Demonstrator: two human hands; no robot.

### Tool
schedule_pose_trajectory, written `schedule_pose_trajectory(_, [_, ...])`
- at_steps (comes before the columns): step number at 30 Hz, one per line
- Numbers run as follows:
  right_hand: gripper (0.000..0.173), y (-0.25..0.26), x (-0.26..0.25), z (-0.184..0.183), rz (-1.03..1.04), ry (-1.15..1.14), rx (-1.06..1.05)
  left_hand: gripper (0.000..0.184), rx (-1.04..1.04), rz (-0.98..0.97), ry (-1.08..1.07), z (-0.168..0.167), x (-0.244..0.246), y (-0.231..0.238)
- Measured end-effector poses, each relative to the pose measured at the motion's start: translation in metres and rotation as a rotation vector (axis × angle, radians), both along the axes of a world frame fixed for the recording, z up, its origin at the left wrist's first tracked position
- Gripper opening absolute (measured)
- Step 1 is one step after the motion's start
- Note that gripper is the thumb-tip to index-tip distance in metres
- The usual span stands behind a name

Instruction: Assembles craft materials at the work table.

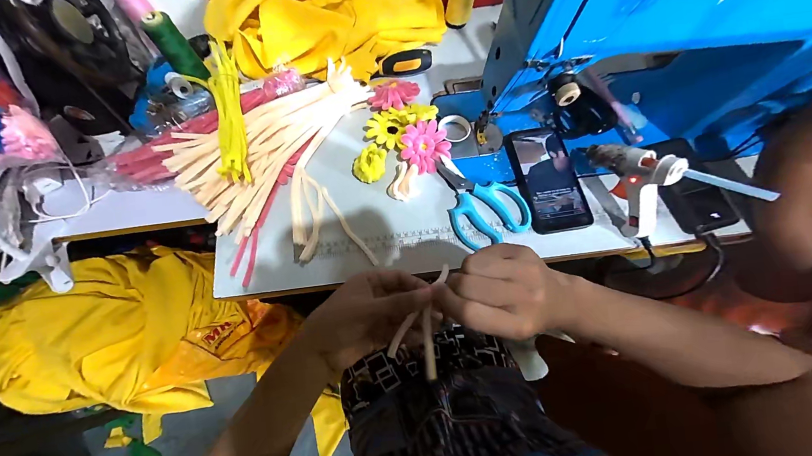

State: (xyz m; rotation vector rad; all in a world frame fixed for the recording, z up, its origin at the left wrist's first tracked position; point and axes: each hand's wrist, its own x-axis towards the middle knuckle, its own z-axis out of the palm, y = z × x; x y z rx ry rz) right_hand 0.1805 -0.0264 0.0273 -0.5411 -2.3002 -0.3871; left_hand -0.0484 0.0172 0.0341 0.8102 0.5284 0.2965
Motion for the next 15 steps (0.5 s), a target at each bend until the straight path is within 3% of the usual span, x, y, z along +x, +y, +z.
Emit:
schedule_pose_trajectory(2, [0.011, -0.001, 0.002, 0.004, 0.02, -0.026, 0.01, 0.01, -0.02, -0.016, -0.012, 0.0, 0.002, 0.001])
schedule_pose_trajectory(7, [0.012, 0.0, 0.006, 0.008, 0.048, -0.058, -0.005, 0.029, -0.019, 0.058, -0.057, -0.006, 0.007, -0.005])
schedule_pose_trajectory(12, [0.013, -0.002, 0.005, 0.004, 0.021, -0.043, -0.046, 0.02, 0.235, 0.217, 0.007, -0.001, 0.01, -0.015])
schedule_pose_trajectory(15, [0.017, -0.002, 0.004, -0.002, -0.01, 0.025, -0.11, 0.019, 0.506, 0.32, 0.086, 0.0, 0.012, -0.022])
